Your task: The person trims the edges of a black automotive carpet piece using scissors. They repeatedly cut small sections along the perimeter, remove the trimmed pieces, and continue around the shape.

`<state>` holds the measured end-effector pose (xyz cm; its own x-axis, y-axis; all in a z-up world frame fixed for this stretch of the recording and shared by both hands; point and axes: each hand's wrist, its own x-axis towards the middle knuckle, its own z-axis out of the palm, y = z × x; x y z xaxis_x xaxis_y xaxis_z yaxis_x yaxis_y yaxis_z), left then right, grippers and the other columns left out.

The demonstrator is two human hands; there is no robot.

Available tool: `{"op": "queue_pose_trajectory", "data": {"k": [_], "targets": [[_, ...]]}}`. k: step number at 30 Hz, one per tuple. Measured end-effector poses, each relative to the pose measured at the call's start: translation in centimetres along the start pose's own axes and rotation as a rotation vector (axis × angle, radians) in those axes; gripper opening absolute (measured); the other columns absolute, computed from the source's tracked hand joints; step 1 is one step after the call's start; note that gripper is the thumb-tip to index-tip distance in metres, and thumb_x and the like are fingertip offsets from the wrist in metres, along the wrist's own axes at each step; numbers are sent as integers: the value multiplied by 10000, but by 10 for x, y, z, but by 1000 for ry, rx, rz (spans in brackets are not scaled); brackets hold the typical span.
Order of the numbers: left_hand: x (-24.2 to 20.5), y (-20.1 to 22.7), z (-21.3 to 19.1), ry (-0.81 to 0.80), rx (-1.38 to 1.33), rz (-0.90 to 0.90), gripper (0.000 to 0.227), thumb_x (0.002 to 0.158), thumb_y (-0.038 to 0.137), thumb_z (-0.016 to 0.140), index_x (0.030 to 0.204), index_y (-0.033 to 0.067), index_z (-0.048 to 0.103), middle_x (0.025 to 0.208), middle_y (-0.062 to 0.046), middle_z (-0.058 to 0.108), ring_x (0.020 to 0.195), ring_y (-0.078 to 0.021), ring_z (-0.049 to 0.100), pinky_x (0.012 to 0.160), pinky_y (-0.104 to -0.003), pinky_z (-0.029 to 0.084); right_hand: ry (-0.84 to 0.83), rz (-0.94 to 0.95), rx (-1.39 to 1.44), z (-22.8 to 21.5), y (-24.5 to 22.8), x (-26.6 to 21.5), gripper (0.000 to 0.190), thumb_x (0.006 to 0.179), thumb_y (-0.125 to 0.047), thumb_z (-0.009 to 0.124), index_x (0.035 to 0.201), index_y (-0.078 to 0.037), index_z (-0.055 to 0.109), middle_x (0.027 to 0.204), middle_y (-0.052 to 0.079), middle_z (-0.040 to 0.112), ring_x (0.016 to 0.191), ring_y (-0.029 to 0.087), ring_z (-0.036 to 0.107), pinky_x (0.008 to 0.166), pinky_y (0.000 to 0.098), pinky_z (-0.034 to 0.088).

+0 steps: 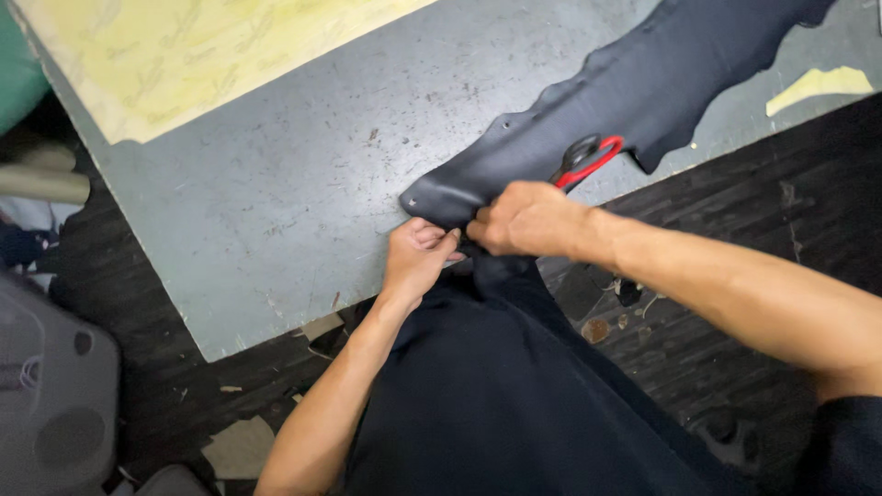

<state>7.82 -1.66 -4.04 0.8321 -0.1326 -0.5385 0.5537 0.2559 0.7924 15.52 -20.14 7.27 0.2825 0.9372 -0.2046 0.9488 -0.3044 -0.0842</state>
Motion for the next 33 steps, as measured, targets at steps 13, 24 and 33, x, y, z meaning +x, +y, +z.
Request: {"op": "queue_pose_trajectory", "data": {"k": [13,24,33], "targets": [[21,19,-9,157,1,253,290,834,-28,794,959,-8,533,782,-44,614,678,-113,645,609,-255,574,285,862,856,-14,-99,-52,235,893,-225,699,1066,-67,706,812,151,717,679,359,683,613,433,523],[29,11,-18,66,-13,275,244,865,-66,736,907,12,508,783,-46,604,712,-95,653,635,-242,587,654,1191,360,11,-83,-2,569,814,-355,869,1098,14,542,918,191,655,791,387,668,654,469,520],[29,2,-19,99,65,366,246,885,-48,751,948,10,521,767,-25,598,688,-74,602,592,-214,487,666,1264,315,22,-88,27,550,806,-258,869,1149,-1,524,994,195,609,885,416,629,703,500,495]]}}
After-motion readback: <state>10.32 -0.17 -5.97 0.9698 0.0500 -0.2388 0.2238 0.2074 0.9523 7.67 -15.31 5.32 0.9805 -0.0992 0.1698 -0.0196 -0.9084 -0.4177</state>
